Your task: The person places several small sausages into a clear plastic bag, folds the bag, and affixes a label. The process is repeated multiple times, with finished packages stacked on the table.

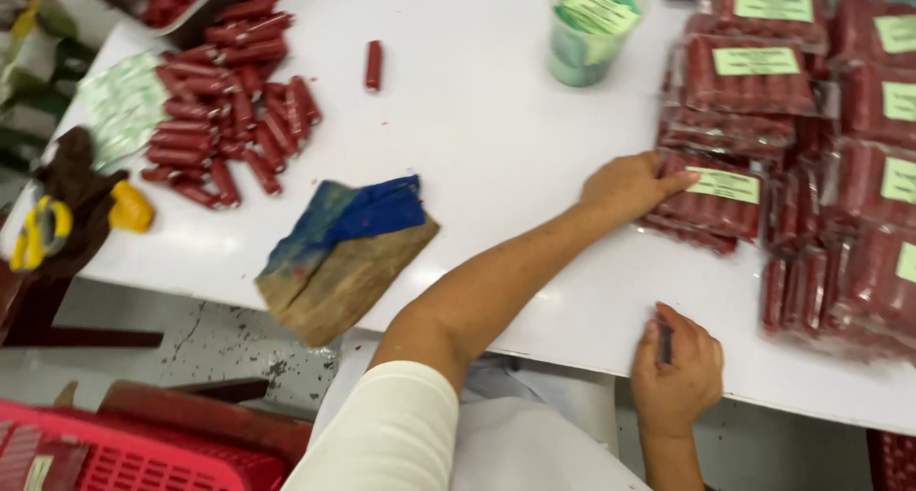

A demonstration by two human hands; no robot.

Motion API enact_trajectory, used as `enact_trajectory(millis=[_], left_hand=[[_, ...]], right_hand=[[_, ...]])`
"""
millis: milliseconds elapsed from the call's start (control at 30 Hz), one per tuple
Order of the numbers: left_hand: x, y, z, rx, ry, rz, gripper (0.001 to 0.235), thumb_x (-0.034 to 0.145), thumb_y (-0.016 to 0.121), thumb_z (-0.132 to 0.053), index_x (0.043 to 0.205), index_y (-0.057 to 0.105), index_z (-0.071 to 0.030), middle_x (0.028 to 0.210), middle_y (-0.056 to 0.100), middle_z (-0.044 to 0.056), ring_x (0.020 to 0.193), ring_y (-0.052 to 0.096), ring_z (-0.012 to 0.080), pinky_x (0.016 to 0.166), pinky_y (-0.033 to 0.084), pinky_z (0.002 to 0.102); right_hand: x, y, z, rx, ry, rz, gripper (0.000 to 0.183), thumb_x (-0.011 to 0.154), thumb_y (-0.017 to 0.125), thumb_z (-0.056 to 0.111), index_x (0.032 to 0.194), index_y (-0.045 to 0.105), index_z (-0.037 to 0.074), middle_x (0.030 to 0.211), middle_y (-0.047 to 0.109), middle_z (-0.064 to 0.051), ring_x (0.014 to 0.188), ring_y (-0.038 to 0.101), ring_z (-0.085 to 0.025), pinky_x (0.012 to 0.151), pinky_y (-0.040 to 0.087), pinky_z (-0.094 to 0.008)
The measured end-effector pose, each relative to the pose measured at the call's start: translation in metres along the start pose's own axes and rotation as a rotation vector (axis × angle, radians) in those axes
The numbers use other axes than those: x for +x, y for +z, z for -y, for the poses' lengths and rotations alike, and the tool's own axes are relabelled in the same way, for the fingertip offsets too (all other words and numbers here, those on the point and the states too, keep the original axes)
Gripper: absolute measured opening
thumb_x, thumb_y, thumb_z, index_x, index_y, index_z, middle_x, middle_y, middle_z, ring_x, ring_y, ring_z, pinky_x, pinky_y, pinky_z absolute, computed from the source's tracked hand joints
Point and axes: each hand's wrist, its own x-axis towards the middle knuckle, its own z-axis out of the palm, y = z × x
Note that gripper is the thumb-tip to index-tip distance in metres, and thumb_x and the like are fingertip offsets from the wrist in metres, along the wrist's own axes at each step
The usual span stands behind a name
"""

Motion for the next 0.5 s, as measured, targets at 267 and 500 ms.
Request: enact_trajectory(millis=[267, 500], left_hand=[[-0.074, -0.045, 0.122, 0.155, 0.275, -0.430, 0.043, 0.093, 0.051, -0.047, 0.120, 0.063, -0.017, 0.118, 0.074, 0.006, 0.109, 0.069, 0.0288, 0.090, 0.052, 0.044], [-0.207, -0.259, 0.327, 0.460, -0.080, -1.046, 0.022, 0.078, 0.055, -0.010, 0.086, 0.073, -0.020, 0.084, 0.072, 0.006, 0.085, 0.068, 0.0322, 0.060, 0.049, 0.051]], right_hand=[[-0.015, 0.004, -0.027, -0.022, -0.093, 0.070, 0.026, 0.107, 0.067, 0.018, 0.128, 0.077, 0.006, 0.116, 0.073, -0.012, 0.101, 0.065, -0.036, 0.099, 0.049, -0.045], [-0.015, -0.002, -0.035, -0.010, -0.085, 0.193, 0.034, 0.105, 0.071, 0.012, 0.134, 0.080, -0.003, 0.122, 0.076, -0.020, 0.111, 0.066, -0.037, 0.108, 0.054, -0.043]])
